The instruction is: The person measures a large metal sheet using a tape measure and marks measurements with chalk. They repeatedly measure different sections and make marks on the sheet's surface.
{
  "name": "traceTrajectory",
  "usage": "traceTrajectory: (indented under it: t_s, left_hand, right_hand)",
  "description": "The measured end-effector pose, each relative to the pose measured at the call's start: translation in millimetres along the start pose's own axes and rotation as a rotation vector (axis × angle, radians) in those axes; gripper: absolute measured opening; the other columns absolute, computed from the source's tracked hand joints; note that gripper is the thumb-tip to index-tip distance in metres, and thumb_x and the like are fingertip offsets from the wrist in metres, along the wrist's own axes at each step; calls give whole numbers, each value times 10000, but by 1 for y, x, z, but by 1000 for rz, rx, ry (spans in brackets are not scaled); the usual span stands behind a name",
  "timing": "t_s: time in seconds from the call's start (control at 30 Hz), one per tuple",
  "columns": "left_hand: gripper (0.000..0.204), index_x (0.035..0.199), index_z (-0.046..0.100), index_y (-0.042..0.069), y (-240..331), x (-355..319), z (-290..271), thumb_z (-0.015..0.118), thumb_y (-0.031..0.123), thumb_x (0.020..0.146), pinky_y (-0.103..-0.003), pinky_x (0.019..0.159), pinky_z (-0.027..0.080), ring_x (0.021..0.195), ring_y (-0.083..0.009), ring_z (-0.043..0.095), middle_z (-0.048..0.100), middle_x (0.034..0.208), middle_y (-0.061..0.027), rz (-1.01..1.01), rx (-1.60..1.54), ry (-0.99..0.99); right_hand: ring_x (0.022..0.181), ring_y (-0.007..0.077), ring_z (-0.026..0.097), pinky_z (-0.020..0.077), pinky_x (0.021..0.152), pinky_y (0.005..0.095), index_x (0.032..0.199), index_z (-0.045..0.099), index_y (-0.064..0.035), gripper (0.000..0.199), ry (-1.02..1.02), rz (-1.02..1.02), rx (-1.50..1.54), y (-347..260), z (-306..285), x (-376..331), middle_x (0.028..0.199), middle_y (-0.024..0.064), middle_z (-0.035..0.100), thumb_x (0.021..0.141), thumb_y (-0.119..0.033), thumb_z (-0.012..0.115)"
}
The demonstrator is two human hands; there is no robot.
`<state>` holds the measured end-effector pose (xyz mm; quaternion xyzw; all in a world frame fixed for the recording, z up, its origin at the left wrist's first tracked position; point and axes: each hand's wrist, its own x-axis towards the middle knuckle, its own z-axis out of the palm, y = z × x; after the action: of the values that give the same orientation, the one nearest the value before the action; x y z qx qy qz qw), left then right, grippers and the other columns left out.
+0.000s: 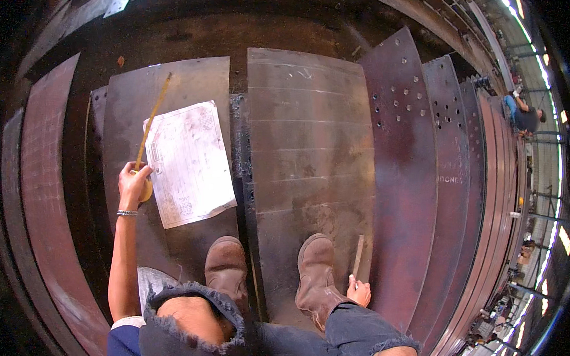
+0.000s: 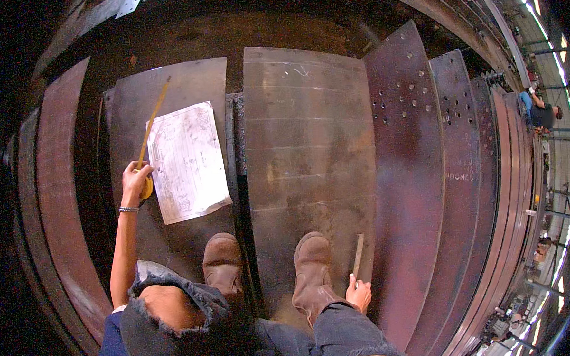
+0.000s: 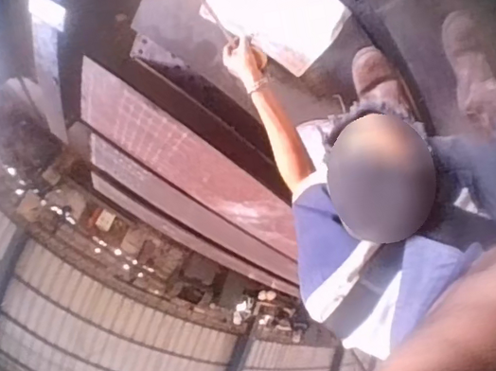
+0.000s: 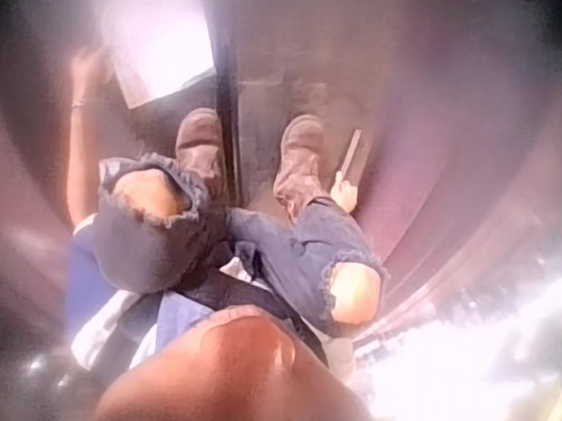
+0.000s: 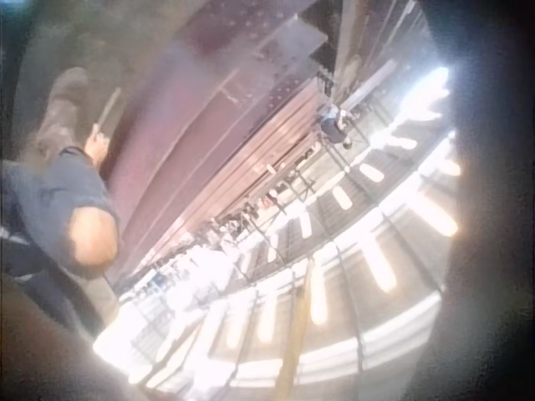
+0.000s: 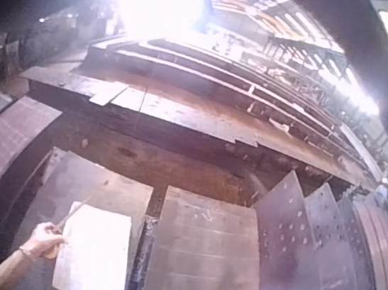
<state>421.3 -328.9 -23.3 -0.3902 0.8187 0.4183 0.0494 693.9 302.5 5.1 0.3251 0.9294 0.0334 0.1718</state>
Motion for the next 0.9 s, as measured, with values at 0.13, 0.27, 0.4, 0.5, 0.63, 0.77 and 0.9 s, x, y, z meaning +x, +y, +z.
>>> traceTrajectory:
  t_s: [0.13, 0.27, 0.4, 0.5, 0.63, 0.77, 0.9]
  left_hand:
    - [340, 893, 633, 45, 4, 8, -18, 749, 334, 756, -271, 590, 438, 657, -97, 539, 584, 717, -24, 59, -72, -5]
    - [543, 1068, 512, 20, 89, -53, -20, 767, 394, 769, -276, 583, 449, 678, -119, 531, 541, 760, -41, 139, 0, -333]
    - [584, 1123, 439, 52, 151, -123, -4, 817, 185, 698, -286, 607, 437, 739, -122, 493, 483, 846, -29, 259, 115, -892]
    - [521, 1134, 476, 41, 156, -168, 55, 757, 246, 746, -347, 745, 471, 872, -209, 556, 584, 929, -123, 368, 176, -1221]
    - [432, 1096, 494, 37, 167, -217, 115, 667, 269, 776, -396, 750, 484, 827, -281, 620, 637, 895, -162, 587, 191, -1218]
    - [343, 1072, 509, 23, 152, -235, 145, 610, 251, 836, -374, 717, 473, 795, -222, 600, 635, 862, -132, 432, 267, -1258]
    - [421, 1113, 508, 16, 118, -247, 144, 591, 314, 828, -451, 785, 481, 883, -361, 634, 644, 897, -236, 406, 260, -1147]
  right_hand:
    - [794, 415, 626, 477, 702, 502, 853, 695, -15, 520, -92, -26, -72, -10, -16, 2, 818, 236, 634, 882, -514, 555]
    - [735, 415, 628, 463, 622, 490, 818, 659, -10, 410, -24, -99, 111, -6, -61, 30, 744, 218, 637, 889, -408, 591]
    - [635, 312, 625, 455, 578, 393, 931, 639, -9, 290, 12, -260, 488, -43, -117, 98, 677, 173, 605, 971, -262, 502]
    - [685, 157, 592, 469, 657, 305, 1014, 629, -5, 309, -67, -480, 794, -94, -142, 134, 708, 79, 611, 998, -270, 472]
    - [735, 117, 564, 462, 712, 281, 1050, 613, 1, 339, -458, -686, 968, -134, -132, 156, 795, 40, 656, 990, -319, 519]
    - [625, 66, 507, 393, 577, 230, 1084, 625, -43, 222, -705, -584, 1316, -137, -128, 165, 763, -19, 632, 902, -164, 592]
    - [521, 5, 378, 267, 460, 164, 1135, 613, -33, 310, -939, -361, 1454, -126, -135, 178, 781, -9, 627, 836, -113, 604]
